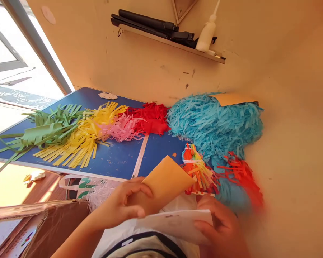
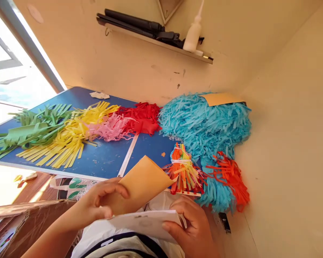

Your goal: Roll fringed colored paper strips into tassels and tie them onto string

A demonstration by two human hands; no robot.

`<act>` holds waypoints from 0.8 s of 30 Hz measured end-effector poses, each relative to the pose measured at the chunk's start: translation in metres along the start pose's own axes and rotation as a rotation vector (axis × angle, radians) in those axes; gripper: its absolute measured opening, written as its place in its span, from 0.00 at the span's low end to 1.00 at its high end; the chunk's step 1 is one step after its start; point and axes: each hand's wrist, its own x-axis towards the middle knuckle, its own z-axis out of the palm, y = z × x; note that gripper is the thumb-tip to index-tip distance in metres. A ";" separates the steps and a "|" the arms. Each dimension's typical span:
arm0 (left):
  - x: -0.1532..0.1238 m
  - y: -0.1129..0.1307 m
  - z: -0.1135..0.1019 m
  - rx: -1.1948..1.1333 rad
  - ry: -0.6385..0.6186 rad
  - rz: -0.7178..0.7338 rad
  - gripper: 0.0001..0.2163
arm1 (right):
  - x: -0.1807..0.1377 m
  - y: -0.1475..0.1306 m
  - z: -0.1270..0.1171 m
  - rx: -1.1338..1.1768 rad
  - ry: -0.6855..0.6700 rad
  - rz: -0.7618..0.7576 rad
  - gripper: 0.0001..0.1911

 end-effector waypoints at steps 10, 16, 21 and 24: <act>0.014 -0.010 -0.024 -0.346 0.062 -0.143 0.21 | 0.009 0.011 0.014 0.154 -0.028 0.099 0.12; 0.017 -0.018 -0.036 -0.536 0.045 -0.130 0.30 | 0.007 0.014 0.016 0.137 -0.056 0.151 0.13; 0.036 -0.032 -0.057 -0.522 0.033 -0.198 0.19 | 0.007 0.025 0.019 0.171 -0.034 0.311 0.16; 0.060 -0.047 -0.076 -0.437 0.086 -0.252 0.20 | 0.011 0.030 0.024 0.180 -0.055 0.352 0.17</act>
